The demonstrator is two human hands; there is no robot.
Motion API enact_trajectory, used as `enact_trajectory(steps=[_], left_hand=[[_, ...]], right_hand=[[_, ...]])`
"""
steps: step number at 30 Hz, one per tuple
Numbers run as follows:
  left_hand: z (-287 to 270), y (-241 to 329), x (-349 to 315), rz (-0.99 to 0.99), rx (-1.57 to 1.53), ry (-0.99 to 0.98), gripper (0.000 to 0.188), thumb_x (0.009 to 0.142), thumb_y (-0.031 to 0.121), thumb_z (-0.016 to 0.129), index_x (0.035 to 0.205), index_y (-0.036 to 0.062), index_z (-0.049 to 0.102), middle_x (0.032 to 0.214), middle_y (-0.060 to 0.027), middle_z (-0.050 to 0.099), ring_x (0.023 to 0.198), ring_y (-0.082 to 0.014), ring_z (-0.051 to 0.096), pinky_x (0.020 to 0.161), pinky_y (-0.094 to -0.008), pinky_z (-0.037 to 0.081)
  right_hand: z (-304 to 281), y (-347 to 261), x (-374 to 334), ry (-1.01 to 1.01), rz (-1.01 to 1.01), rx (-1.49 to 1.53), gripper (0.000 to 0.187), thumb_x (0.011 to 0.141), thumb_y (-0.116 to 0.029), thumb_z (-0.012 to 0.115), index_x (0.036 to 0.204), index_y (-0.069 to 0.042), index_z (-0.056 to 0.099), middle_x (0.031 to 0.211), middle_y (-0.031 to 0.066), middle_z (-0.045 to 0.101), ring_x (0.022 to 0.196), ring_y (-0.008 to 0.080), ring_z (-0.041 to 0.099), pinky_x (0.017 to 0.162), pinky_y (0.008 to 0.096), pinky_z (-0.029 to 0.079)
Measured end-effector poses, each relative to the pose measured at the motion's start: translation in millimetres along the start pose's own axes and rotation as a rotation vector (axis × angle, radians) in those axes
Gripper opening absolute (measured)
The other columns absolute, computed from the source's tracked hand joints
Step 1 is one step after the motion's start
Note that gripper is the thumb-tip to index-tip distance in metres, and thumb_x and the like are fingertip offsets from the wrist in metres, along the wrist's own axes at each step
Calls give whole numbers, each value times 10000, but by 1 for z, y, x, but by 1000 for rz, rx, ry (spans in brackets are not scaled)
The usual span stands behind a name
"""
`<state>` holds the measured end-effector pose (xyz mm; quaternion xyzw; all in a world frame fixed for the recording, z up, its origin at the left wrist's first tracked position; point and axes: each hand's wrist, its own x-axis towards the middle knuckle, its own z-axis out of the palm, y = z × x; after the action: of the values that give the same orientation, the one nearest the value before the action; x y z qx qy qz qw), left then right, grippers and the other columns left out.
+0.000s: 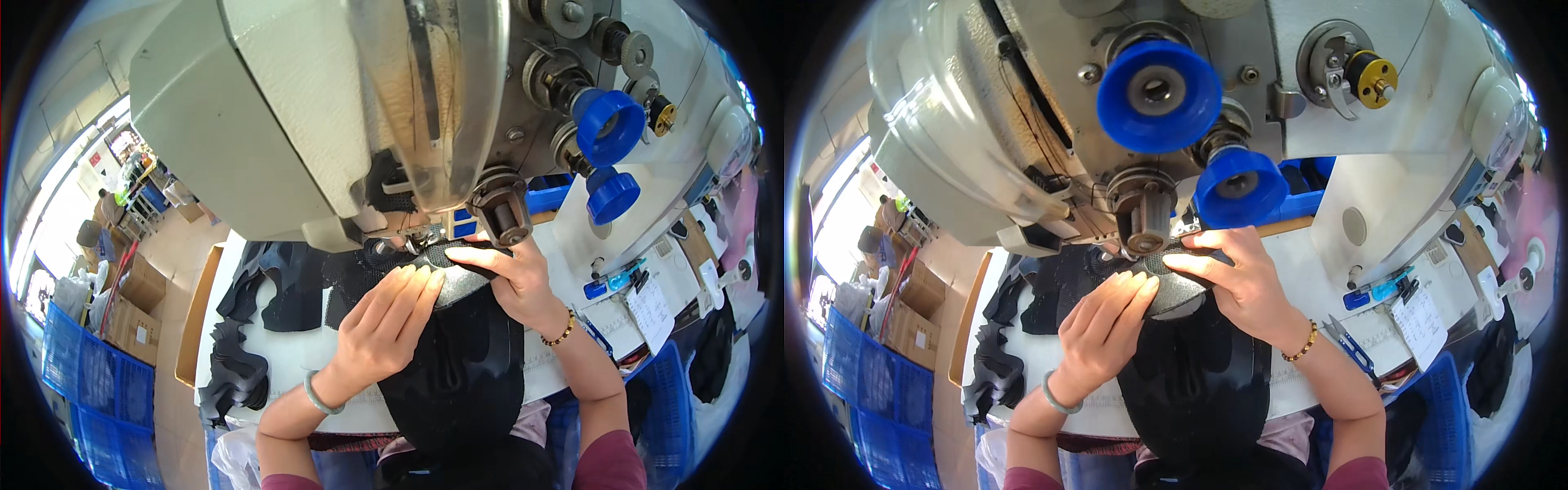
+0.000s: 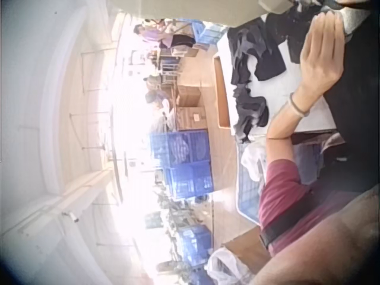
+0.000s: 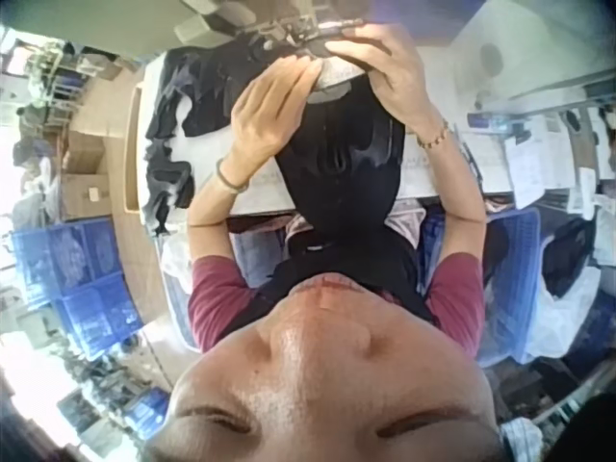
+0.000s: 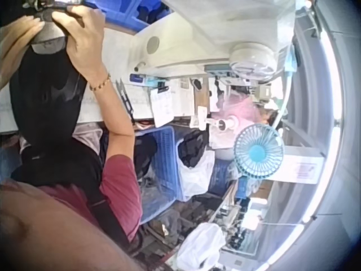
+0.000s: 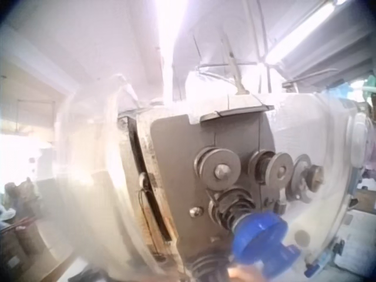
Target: The person stitches shoe fabric pieces using an industrial sewing machine, trims loose threads using thread snips by hand, and aligns fabric components together around the machine needle to stitch them.
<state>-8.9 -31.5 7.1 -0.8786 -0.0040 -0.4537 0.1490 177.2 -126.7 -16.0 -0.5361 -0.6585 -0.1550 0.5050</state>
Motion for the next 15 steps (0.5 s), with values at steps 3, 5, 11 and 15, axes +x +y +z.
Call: enact_trajectory(steps=[3, 5, 11, 15], left_hand=[[2, -1, -2, 9, 3, 26, 327, 668, -42, 670, 983, 37, 705, 970, -73, 661, 897, -235, 662, 793, -310, 548], [4, -2, -2, 10, 7, 35, 329, 667, -41, 668, 983, 41, 706, 971, -72, 662, 899, -232, 662, 800, -308, 548], [5, -7, 1, 18, 9, 30, 263, 722, 13, 653, 982, 20, 695, 967, -66, 661, 907, -194, 648, 839, -299, 547], [6, -13, -1, -5, -63, 21, 319, 685, 11, 690, 1003, 20, 686, 974, -64, 659, 910, -208, 645, 829, -306, 546]], right_hand=[[-2, -2, 2, -11, 18, 27, 487, 684, 131, 560, 1047, -155, 713, 1048, 66, 607, 1037, 263, 548, 927, 374, 412], [-3, 0, 2, -35, -5, 22, 497, 681, 134, 561, 1055, -156, 712, 1062, 68, 606, 1047, 268, 550, 927, 383, 414], [-4, 0, 4, -37, -25, -22, 484, 673, 112, 594, 1066, -148, 706, 1077, 76, 599, 1047, 276, 553, 918, 387, 421], [-6, -2, 7, -58, -70, -93, 482, 670, 100, 608, 1083, -134, 693, 1088, 85, 594, 1061, 284, 556, 916, 394, 428]])
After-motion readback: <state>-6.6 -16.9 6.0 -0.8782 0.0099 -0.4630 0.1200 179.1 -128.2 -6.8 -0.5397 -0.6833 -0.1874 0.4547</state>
